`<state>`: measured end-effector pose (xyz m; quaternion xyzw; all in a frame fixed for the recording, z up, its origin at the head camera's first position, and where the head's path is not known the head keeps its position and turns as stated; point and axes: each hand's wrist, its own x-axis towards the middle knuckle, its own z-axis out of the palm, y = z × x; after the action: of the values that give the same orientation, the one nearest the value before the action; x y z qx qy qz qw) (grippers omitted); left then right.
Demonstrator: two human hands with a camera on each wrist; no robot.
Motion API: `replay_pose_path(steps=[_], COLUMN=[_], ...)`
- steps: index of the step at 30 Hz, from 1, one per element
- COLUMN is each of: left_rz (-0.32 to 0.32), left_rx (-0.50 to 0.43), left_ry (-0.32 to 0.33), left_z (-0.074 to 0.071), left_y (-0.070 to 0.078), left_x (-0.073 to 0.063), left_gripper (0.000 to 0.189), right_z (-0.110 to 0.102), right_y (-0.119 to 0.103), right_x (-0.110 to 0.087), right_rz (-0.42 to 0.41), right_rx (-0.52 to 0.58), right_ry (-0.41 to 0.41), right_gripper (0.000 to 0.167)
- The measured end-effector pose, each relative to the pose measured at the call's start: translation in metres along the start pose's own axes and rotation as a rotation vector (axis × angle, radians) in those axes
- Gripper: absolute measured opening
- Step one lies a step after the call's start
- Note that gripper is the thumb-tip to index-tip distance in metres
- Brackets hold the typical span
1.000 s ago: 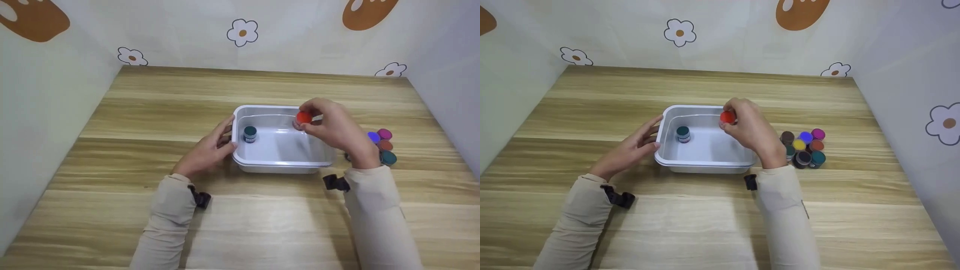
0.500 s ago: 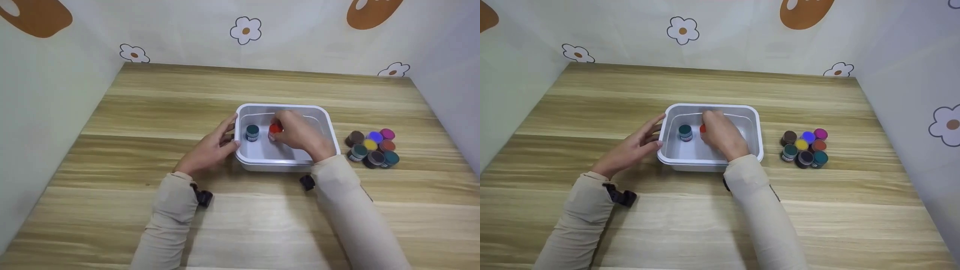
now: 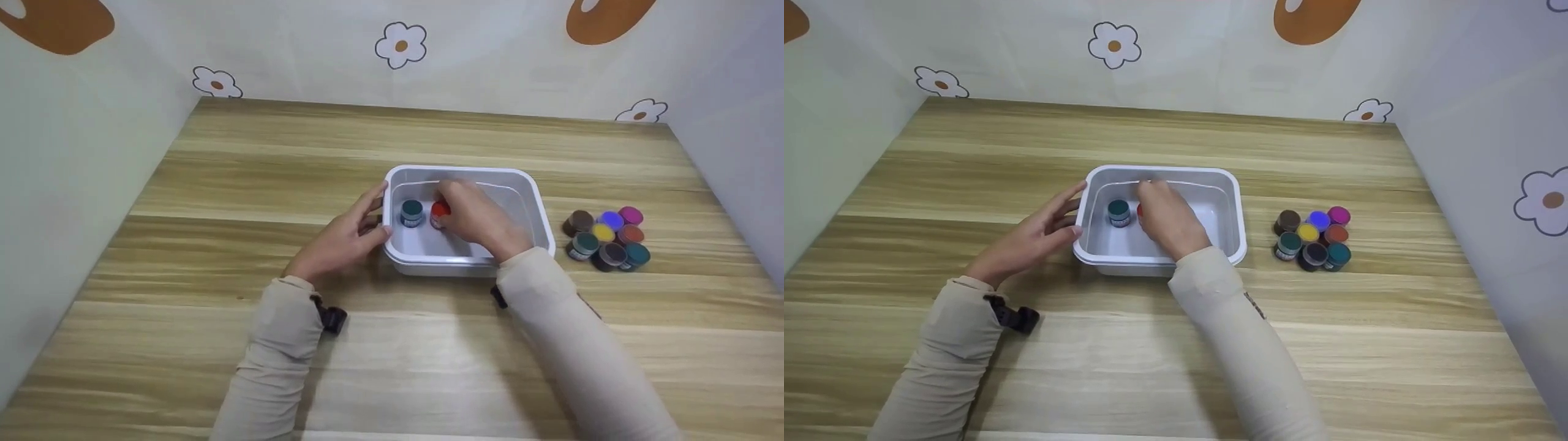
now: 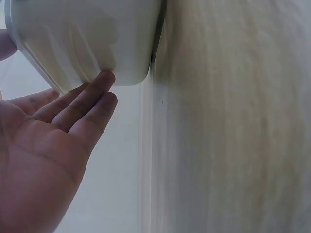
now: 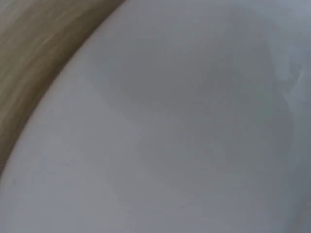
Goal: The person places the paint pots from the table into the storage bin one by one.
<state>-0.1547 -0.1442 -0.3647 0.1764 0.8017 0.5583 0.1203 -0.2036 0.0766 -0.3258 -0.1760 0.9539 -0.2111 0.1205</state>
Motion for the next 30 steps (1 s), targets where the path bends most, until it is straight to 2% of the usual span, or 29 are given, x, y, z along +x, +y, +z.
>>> replay_pose_path(steps=[4,8,15,20,23,27,30], left_rz=[0.038,0.073,0.060,0.054,0.055,0.049,0.032], left_rx=[-0.015,-0.033,-0.030,-0.031,-0.030,-0.030,-0.034], left_ry=[-0.004,-0.011,-0.010,-0.007,-0.004,0.000,0.001], left_z=[-0.002,-0.002,0.000,0.001,0.001,0.000,0.001], left_y=[0.000,-0.001,-0.003,-0.002,-0.002,-0.002,-0.002], left_x=[0.001,0.001,0.000,0.001,0.001,0.000,0.001], left_gripper=[0.073,0.073,0.074,0.074,0.074,0.074,0.074], right_z=[0.004,0.009,0.011,-0.001,-0.016,-0.039,-0.054], right_y=[-0.002,-0.001,0.003,0.010,0.022,0.044,0.066], right_x=[0.002,0.003,0.001,-0.008,-0.019,-0.041,-0.062], right_rz=[0.001,-0.033,-0.015,-0.002,-0.038,-0.074,-0.050], right_rx=[-0.027,-0.059,-0.027,0.029,0.089,0.208,0.261], right_ry=[0.014,0.063,0.070,0.068,0.122,0.248,0.354], right_gripper=[0.031,0.025,0.033,0.042,0.039,0.034,0.033])
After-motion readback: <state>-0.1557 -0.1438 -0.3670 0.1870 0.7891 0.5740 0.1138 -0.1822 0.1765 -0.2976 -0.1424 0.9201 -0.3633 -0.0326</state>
